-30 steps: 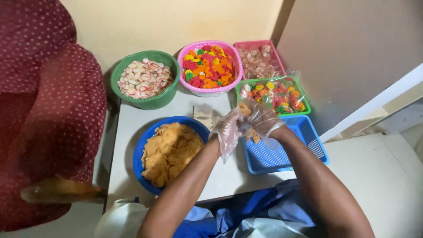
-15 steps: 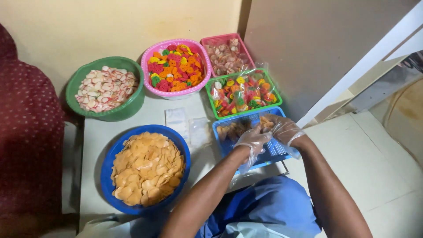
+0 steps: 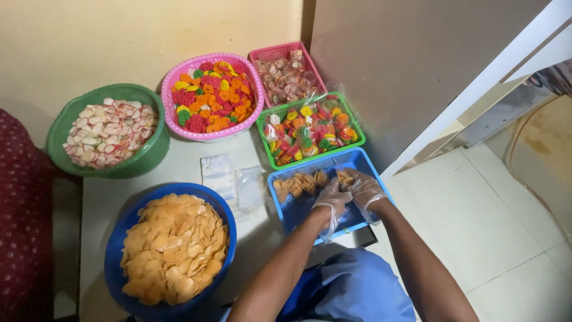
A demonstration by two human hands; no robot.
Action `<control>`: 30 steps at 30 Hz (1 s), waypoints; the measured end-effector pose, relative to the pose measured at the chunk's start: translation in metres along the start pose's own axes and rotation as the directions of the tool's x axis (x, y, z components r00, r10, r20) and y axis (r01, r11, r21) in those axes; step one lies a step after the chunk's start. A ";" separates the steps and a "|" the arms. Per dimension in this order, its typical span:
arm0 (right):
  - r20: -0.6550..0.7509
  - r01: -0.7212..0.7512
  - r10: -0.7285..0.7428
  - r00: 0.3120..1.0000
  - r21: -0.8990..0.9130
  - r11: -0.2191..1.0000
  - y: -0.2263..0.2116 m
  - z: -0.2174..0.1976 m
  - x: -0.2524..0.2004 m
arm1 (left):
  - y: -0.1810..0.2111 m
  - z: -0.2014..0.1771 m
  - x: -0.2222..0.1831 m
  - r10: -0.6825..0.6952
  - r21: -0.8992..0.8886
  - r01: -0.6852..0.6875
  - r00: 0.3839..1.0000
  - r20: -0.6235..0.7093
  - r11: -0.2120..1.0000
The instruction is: The person is bagging yellow crackers from a large blue bowl into small individual plastic bags.
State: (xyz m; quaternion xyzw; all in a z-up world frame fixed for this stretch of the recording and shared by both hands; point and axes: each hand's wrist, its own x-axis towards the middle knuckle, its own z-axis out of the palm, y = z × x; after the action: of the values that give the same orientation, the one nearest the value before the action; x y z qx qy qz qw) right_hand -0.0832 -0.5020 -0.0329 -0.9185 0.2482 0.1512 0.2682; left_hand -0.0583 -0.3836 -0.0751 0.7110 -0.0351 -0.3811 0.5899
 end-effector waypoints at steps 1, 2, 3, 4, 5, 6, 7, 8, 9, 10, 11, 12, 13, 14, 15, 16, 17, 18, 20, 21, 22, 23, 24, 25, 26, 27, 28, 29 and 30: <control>-0.022 0.012 -0.012 1.000 0.007 1.000 0.005 0.004 0.011 | 0.006 -0.005 0.002 0.020 0.134 -0.019 1.000 -0.003 0.991; -0.023 0.012 -0.012 1.000 0.008 1.000 0.001 0.001 0.008 | 0.011 -0.009 -0.006 0.021 0.135 -0.020 1.000 -0.003 0.991; -0.022 0.019 -0.018 1.000 0.041 0.999 -0.004 -0.002 0.004 | 0.015 -0.012 -0.014 0.008 0.121 -0.007 1.000 -0.005 0.993; -0.018 0.027 -0.026 0.999 0.076 0.997 -0.009 -0.004 0.001 | 0.019 -0.017 -0.023 -0.008 0.106 0.009 1.000 -0.009 0.994; -0.015 0.029 -0.028 0.999 0.077 0.997 -0.010 -0.003 0.002 | 0.015 -0.019 -0.021 -0.010 0.107 0.012 1.000 -0.012 0.994; -0.026 0.036 -0.035 0.999 0.048 0.998 -0.012 -0.001 0.004 | 0.010 -0.022 -0.020 -0.007 0.179 0.007 1.000 0.002 0.984; -0.037 0.043 -0.042 0.998 0.019 0.999 -0.014 0.001 0.005 | 0.006 -0.025 -0.019 -0.005 0.251 0.001 1.000 0.016 0.968; -0.036 0.046 -0.046 0.998 0.018 0.999 -0.010 0.005 0.011 | 0.012 -0.026 -0.030 -0.005 0.251 0.001 1.000 0.012 0.968; -0.037 0.055 -0.053 0.998 0.059 0.997 -0.007 0.009 0.016 | 0.019 -0.028 -0.041 0.004 0.183 -0.007 1.000 0.018 0.983; -0.035 0.062 -0.059 0.998 0.099 0.993 -0.003 0.013 0.021 | 0.025 -0.029 -0.052 0.011 0.112 -0.014 1.000 0.024 0.994; -0.031 0.064 -0.061 0.998 0.098 0.993 -0.001 0.014 0.021 | 0.012 -0.027 -0.043 0.009 0.110 -0.011 1.000 0.021 0.994; -0.037 0.064 -0.061 0.997 0.077 0.995 0.000 0.014 0.021 | 0.000 -0.025 -0.034 0.000 0.124 0.000 1.000 0.005 0.992; -0.043 0.063 -0.061 0.997 0.057 0.996 0.001 0.014 0.020 | -0.011 -0.024 -0.025 -0.009 0.138 0.011 1.000 -0.012 0.990; -0.044 0.066 -0.064 0.997 0.056 0.996 0.002 0.015 0.021 | -0.018 -0.023 -0.021 -0.007 0.137 0.009 1.000 -0.014 0.990; -0.058 0.051 -0.049 0.997 0.028 0.998 0.004 0.016 0.021 | -0.024 -0.022 -0.017 -0.007 0.133 0.009 1.000 -0.021 0.991; -0.070 0.035 -0.035 0.997 -0.001 0.999 0.006 0.018 0.021 | -0.030 -0.021 -0.014 -0.007 0.127 0.011 1.000 -0.028 0.992; -0.070 0.038 -0.038 0.997 -0.003 0.999 0.006 0.019 0.023 | -0.030 -0.023 -0.015 -0.006 0.125 0.010 1.000 -0.030 0.992; -0.081 0.019 -0.023 0.996 -0.061 0.998 0.007 0.021 0.024 | -0.030 -0.025 -0.016 -0.018 0.167 0.023 0.999 -0.027 0.986; -0.094 0.003 -0.015 0.995 -0.121 0.993 0.010 0.025 0.029 | -0.028 -0.029 -0.019 -0.027 0.206 0.033 0.999 -0.028 0.978; -0.108 -0.009 -0.006 0.994 -0.133 0.991 0.013 0.026 0.033 | -0.028 -0.030 -0.021 -0.026 0.215 0.032 0.999 -0.034 0.976; -0.122 -0.024 0.006 0.993 -0.144 0.989 0.016 0.029 0.035 | -0.028 -0.031 -0.024 -0.027 0.226 0.035 0.999 -0.038 0.973; -0.122 -0.021 0.004 0.993 -0.145 0.989 0.014 0.028 0.034 | -0.028 -0.033 -0.024 -0.026 0.225 0.034 0.999 -0.040 0.974; -0.126 -0.012 -0.010 0.992 -0.174 0.985 0.013 0.026 0.032 | -0.029 -0.033 -0.023 -0.025 0.241 0.037 0.998 -0.053 0.970; -0.130 -0.004 -0.023 0.991 -0.204 0.979 0.011 0.025 0.030 | -0.030 -0.034 -0.023 -0.024 0.256 0.041 0.997 -0.067 0.966; -0.130 -0.002 -0.026 0.991 -0.205 0.979 0.011 0.022 0.028 | -0.029 -0.037 -0.025 -0.023 0.255 0.040 0.997 -0.069 0.966; -0.124 0.012 -0.042 0.991 -0.239 0.971 0.011 0.020 0.026 | -0.029 -0.039 -0.026 -0.027 0.261 0.046 0.997 -0.073 0.964; -0.116 0.028 -0.062 0.991 -0.275 0.961 0.010 0.018 0.024 | -0.029 -0.042 -0.028 -0.031 0.265 0.052 0.996 -0.081 0.963; -0.115 0.034 -0.068 0.991 -0.278 0.960 0.008 0.018 0.024 | -0.028 -0.046 -0.027 -0.030 0.261 0.052 0.996 -0.085 0.964; -0.113 0.025 -0.055 0.992 -0.251 0.968 0.006 0.017 0.023 | -0.028 -0.049 -0.026 -0.031 0.278 0.054 0.996 -0.087 0.959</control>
State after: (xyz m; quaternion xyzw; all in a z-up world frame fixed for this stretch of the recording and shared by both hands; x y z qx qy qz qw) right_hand -0.0698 -0.5059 -0.0584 -0.9570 0.2243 0.1210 0.1383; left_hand -0.0588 -0.3225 -0.0859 0.8029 -0.0490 -0.3555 0.4760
